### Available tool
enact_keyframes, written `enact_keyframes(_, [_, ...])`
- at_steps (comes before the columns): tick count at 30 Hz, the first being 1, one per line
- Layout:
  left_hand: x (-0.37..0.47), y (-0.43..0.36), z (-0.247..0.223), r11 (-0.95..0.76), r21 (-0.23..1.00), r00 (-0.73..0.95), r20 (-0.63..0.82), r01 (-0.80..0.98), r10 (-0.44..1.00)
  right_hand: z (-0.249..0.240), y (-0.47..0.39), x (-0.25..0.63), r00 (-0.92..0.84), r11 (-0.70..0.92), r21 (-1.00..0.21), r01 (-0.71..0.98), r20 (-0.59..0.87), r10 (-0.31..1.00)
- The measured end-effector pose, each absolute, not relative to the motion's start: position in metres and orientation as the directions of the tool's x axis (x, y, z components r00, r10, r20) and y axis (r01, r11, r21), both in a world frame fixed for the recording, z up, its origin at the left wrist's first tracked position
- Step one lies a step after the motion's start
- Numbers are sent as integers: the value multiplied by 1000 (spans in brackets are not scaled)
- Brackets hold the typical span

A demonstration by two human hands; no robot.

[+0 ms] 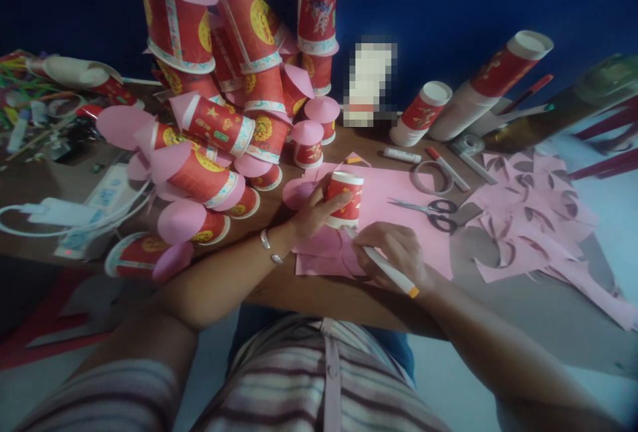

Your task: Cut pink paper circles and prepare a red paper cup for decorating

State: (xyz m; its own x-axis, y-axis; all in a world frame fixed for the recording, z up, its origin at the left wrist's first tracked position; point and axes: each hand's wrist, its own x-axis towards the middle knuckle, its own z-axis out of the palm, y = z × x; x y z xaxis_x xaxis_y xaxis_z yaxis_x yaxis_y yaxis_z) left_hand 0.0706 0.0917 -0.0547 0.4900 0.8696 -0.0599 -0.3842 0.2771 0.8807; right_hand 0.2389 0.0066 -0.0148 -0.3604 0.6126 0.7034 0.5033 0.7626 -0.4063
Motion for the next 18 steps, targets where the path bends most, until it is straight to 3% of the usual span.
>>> enact_keyframes(18, [71,92,-55,296,875,479,-86,-384,874,-14,6,241,-269,707,-365,605,743,613])
